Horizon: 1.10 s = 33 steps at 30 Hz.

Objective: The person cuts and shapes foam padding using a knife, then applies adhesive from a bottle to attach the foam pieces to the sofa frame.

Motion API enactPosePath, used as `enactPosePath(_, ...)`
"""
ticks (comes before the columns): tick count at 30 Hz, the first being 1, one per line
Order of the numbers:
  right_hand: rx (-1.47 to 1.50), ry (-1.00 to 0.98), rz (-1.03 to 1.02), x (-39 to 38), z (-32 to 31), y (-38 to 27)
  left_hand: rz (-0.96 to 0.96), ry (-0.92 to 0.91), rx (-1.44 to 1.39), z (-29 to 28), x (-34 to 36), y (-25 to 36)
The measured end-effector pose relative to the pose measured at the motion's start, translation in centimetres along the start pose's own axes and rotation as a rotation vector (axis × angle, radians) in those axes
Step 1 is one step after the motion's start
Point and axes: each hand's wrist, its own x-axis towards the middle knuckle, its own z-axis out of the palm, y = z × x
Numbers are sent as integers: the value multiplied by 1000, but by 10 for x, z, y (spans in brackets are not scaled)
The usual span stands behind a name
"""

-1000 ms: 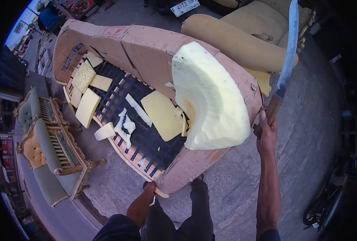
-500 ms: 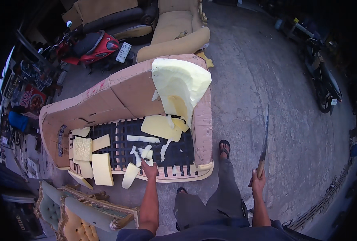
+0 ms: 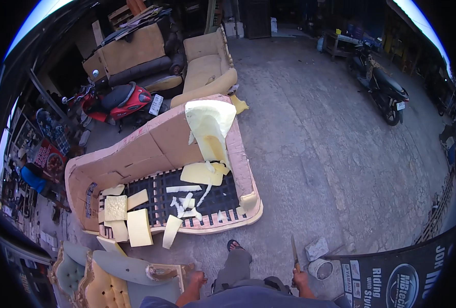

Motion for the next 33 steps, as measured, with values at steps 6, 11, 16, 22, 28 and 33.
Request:
enactPosePath(6, 15, -131, -170, -26, -48, 69, 600, -401, 954, 46, 0, -109)
enactPosePath(11, 257, -93, 99, -45, -91, 186, 269, -280, 785, 20, -47, -154)
enactPosePath(16, -140, -141, -243, -58, -122, 276, 549, -256, 962, 52, -17, -173)
enactPosePath(22, -735, -186, -698, -24, -74, 273, 486, -211, 898, 9, -22, -167)
enactPosePath(28, -51, -298, -248, 3, 25, 131, 289, -44, 605, -44, 11, -115)
enactPosePath(33, -354, 236, -503, -23, 86, -15, 109, -159, 30, -80, 54, -11)
